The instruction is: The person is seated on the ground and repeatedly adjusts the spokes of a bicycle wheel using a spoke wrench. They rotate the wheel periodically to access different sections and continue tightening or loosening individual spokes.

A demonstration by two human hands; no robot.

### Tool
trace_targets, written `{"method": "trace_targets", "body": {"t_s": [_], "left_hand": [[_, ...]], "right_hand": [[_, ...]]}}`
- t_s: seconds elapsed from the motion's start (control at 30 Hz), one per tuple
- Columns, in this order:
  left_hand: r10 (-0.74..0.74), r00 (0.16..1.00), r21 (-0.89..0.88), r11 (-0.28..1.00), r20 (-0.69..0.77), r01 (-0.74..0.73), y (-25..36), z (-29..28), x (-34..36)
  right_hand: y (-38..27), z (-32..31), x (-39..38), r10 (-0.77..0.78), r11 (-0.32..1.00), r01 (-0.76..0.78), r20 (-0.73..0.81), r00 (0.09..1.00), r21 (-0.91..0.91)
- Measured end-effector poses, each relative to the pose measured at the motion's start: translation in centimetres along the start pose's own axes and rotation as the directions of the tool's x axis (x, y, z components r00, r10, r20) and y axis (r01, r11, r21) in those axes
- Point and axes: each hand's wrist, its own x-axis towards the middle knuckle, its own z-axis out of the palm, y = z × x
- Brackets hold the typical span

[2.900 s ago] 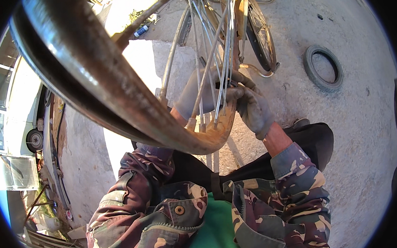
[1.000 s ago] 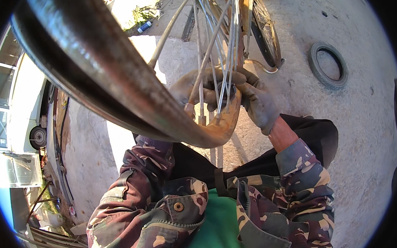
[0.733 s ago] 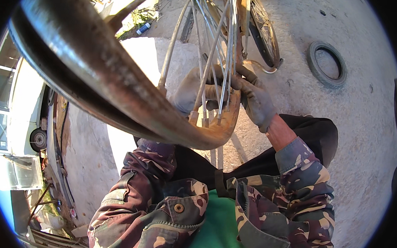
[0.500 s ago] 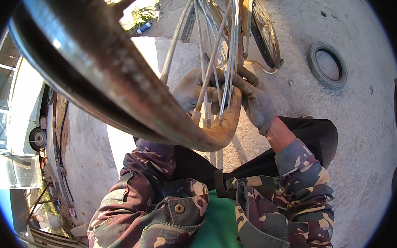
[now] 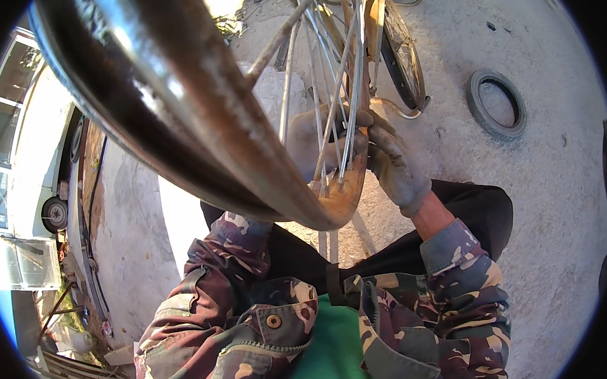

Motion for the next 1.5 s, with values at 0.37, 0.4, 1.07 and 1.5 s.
{"method": "trace_targets", "body": {"t_s": [0.37,0.4,1.07,1.5], "left_hand": [[0.047,0.938,-0.074,0.997,0.344,-0.023,-1.4,-2.2,2.4],[0.066,0.929,-0.146,0.989,0.365,-0.013,-1.2,-2.6,2.4],[0.070,0.989,0.283,0.953,0.133,-0.106,-1.9,-1.8,2.4],[0.067,0.991,0.273,0.957,0.112,-0.096,-3.1,-1.9,3.5]], "right_hand": [[0.4,-0.5,-0.2,0.025,1.000,-0.025,-0.052,0.998,-0.005],[0.5,-0.2,0.0,0.029,1.000,-0.029,-0.062,0.998,0.000],[1.5,-1.0,0.9,-0.037,0.999,0.038,-0.226,0.973,-0.001],[0.3,0.3,0.4,-0.055,0.992,0.035,-0.157,0.986,-0.124]]}}
